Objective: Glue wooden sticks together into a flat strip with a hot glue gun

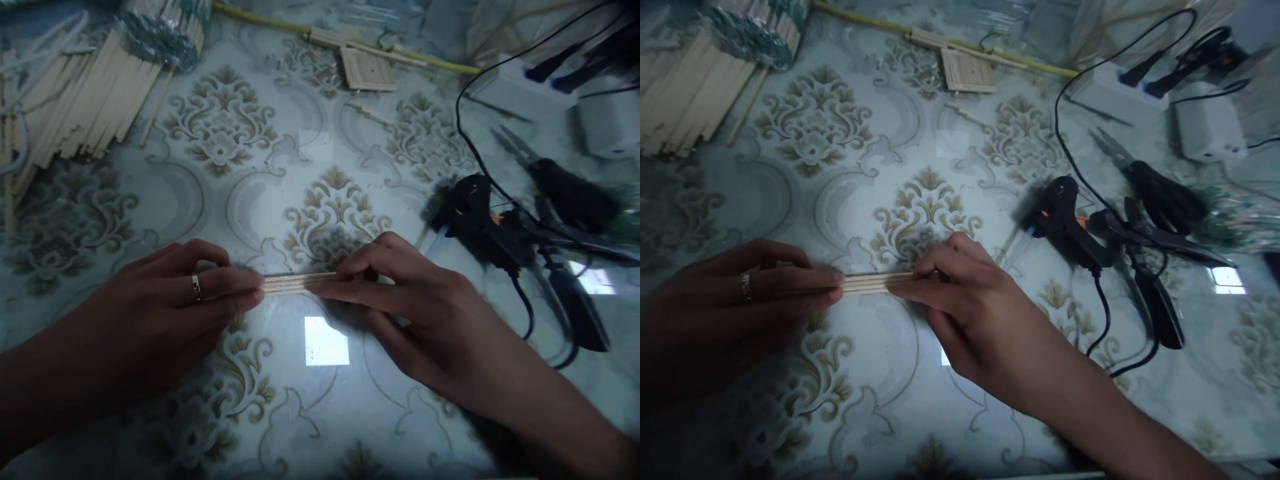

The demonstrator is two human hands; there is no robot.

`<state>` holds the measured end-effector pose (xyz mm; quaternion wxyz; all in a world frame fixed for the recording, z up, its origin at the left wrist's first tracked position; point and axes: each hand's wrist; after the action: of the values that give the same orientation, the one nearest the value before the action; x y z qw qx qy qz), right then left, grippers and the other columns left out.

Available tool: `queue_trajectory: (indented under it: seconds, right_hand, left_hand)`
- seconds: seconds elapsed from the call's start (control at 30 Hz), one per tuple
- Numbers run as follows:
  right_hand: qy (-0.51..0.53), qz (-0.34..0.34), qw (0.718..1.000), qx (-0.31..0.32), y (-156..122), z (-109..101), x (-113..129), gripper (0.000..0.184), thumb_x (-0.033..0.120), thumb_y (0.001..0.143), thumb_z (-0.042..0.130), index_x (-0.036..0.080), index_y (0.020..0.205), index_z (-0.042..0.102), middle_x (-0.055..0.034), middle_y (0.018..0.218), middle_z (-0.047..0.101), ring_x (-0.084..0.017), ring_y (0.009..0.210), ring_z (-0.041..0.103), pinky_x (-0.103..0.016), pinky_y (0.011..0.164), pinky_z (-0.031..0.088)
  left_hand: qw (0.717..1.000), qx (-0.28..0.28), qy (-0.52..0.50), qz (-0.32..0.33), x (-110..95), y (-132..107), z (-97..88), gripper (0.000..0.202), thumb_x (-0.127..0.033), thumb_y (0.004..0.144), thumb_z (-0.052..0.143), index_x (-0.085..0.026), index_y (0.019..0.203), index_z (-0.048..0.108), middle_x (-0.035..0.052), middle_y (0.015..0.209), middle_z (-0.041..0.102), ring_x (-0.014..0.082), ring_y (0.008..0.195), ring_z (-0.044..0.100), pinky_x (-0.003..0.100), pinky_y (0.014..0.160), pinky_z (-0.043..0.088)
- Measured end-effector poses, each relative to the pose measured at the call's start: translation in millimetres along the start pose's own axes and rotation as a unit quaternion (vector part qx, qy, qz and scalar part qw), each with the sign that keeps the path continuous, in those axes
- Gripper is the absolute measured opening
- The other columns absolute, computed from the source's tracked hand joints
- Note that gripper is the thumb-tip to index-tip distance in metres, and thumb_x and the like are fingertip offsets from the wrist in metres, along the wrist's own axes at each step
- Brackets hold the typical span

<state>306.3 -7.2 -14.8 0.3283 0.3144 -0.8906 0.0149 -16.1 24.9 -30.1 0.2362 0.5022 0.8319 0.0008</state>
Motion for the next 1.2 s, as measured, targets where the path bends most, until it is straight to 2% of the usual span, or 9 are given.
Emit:
queue_trajectory:
  seconds: [0.13, 0.3, 0.5, 0.67, 0.83, 0.93, 1.2]
  right_hand:
    - [0.031, 0.034, 0.999, -0.001, 0.1, 2.6, 4.2, 0.042, 0.002, 0.102, 0.051, 0.020, 0.117, 0.086, -0.0108, 0.102, 0.075, -0.025, 0.096, 0.069, -0.043, 0.082, 0.058]
    - [0.040, 0.066, 0.997, -0.029, -1.4, 6.8, 6.8, 0.042, 0.004, 0.104, 0.054, 0.025, 0.116, 0.088, -0.0081, 0.099, 0.076, -0.025, 0.094, 0.070, -0.046, 0.084, 0.058]
    - [0.027, 0.068, 0.996, -0.042, -1.0, -0.9, 7.2, 0.041, 0.004, 0.105, 0.056, 0.028, 0.113, 0.087, -0.0070, 0.102, 0.076, -0.024, 0.096, 0.070, -0.041, 0.080, 0.058]
    - [-0.059, 0.023, 0.997, -0.034, -2.2, -1.8, 3.6, 0.037, 0.004, 0.106, 0.054, 0.023, 0.107, 0.086, -0.0089, 0.100, 0.075, -0.026, 0.093, 0.066, -0.048, 0.084, 0.052]
    - [-0.083, -0.007, 0.996, -0.011, -4.8, -0.2, 0.3, 0.031, 0.004, 0.105, 0.057, 0.016, 0.112, 0.085, -0.0097, 0.099, 0.075, -0.026, 0.092, 0.062, -0.046, 0.083, 0.046]
    - [-0.099, -0.014, 0.995, 0.007, -5.5, -0.6, 1.9, 0.031, 0.003, 0.105, 0.057, 0.017, 0.113, 0.084, -0.0083, 0.097, 0.076, -0.026, 0.090, 0.060, -0.044, 0.082, 0.043]
    - [-0.157, -0.025, 0.987, 0.025, -3.8, -2.8, 10.0, 0.026, 0.003, 0.104, 0.060, 0.020, 0.100, 0.079, -0.0045, 0.085, 0.073, -0.027, 0.083, 0.057, -0.045, 0.083, 0.039]
  left_hand:
    - [1.000, -0.002, 0.003, 0.007, -0.1, 0.8, -0.2, 0.033, -0.006, 0.109, 0.058, -0.022, 0.136, 0.070, -0.0036, 0.135, 0.083, 0.0221, 0.124, 0.066, 0.031, 0.101, 0.058]
    - [1.000, -0.013, -0.009, -0.002, 0.5, -0.3, 0.1, 0.035, -0.008, 0.108, 0.059, -0.024, 0.136, 0.073, -0.0031, 0.134, 0.084, 0.0232, 0.123, 0.070, 0.032, 0.100, 0.061]
    - [1.000, -0.024, -0.017, -0.008, 0.6, 1.4, -0.5, 0.037, -0.006, 0.106, 0.058, -0.026, 0.132, 0.077, -0.0022, 0.131, 0.086, 0.0238, 0.119, 0.076, 0.033, 0.097, 0.065]
    - [1.000, -0.019, -0.017, -0.011, 0.4, -1.0, 1.0, 0.036, -0.008, 0.108, 0.060, -0.026, 0.134, 0.076, -0.0021, 0.133, 0.085, 0.0242, 0.122, 0.074, 0.035, 0.101, 0.065]
    - [1.000, -0.015, -0.005, -0.003, 1.1, 0.5, -0.6, 0.033, -0.008, 0.109, 0.058, -0.024, 0.133, 0.074, -0.0024, 0.132, 0.085, 0.0239, 0.121, 0.073, 0.035, 0.098, 0.065]
    - [1.000, -0.015, 0.001, 0.003, 1.1, 3.2, -1.9, 0.033, -0.010, 0.109, 0.058, -0.025, 0.133, 0.074, -0.0029, 0.131, 0.086, 0.0239, 0.118, 0.075, 0.034, 0.095, 0.066]
    - [0.999, -0.026, -0.017, -0.010, 0.4, 1.5, 0.2, 0.033, -0.010, 0.108, 0.062, -0.026, 0.132, 0.076, -0.0025, 0.132, 0.086, 0.0240, 0.122, 0.074, 0.034, 0.096, 0.067]
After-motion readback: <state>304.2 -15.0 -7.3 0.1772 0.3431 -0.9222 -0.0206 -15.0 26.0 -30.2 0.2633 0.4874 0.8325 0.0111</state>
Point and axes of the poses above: each hand's wrist, its own y-axis towards the middle knuckle, its own z-axis out of the palm, x = y × z
